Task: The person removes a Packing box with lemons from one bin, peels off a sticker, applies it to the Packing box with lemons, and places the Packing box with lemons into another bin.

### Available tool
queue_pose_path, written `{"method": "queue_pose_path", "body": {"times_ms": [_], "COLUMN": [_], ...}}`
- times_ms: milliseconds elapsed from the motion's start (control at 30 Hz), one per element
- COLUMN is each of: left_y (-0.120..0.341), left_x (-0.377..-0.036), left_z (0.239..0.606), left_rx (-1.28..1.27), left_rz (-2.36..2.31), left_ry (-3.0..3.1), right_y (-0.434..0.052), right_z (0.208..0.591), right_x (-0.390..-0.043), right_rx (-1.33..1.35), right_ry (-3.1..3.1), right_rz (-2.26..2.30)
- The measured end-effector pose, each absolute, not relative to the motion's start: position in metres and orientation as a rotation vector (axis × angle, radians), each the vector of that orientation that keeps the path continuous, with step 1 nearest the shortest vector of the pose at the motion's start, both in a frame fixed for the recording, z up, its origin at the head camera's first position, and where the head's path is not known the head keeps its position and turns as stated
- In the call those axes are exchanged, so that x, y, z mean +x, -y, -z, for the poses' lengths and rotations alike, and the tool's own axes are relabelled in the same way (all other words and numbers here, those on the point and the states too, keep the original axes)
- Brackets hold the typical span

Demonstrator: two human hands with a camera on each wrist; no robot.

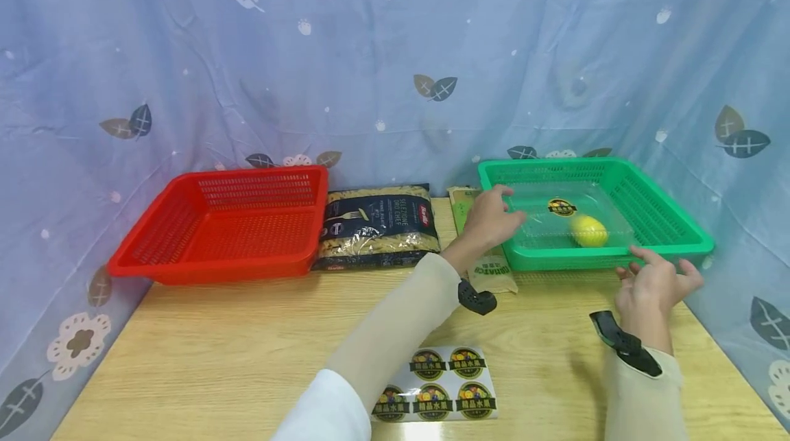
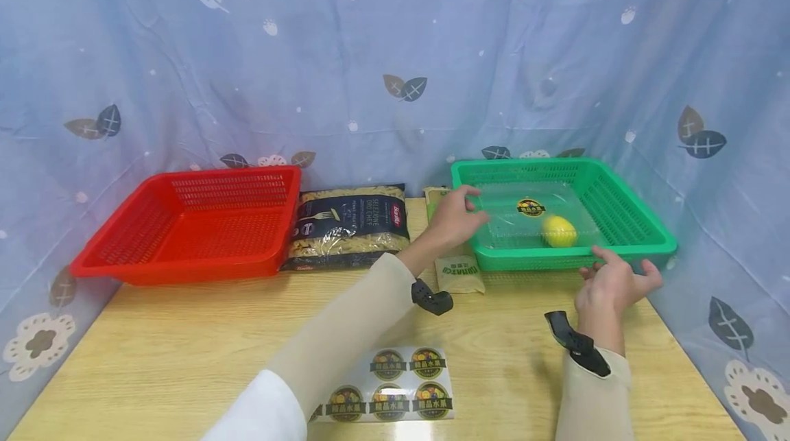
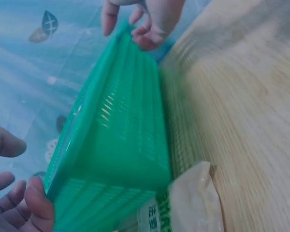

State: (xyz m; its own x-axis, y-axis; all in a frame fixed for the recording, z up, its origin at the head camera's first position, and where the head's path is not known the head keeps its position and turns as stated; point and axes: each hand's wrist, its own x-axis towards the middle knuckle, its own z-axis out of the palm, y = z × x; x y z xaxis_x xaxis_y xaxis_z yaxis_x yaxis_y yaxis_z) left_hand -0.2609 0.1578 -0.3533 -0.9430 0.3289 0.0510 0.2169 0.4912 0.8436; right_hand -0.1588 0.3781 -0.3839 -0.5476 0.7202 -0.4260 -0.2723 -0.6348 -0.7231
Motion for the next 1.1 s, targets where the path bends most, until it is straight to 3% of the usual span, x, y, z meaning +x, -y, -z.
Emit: {"method": "queue_pose_path", "body": {"times_ms": [233,567,767,1100], "left_y": [-0.126,-0.09,-0.064,-0.008], "left_x": [-0.252,-0.237,-0.225,-0.214], "left_z": [0.356,0.335,0.322,0.32], "left_rx": [0.538,0.557,0.593,0.676], "left_rz": [-1.704,-2.104,-2.168,-2.098], "left_ry": [-2.534,-2.521,-2.58,-2.729], "right_y": [-0.363,-0.288,-0.255,-0.225], "right_z": [0.36,0.326,0.311,0.296], "right_x": [-0.156,-0.161,-0.167,-0.166], "right_rx": [-0.862,-0.452,-0.088,0.291], "right_ry": [0.856,1.034,1.206,1.652], "right_rz": [-1.999,-1.874,-1.798,-1.583]}}
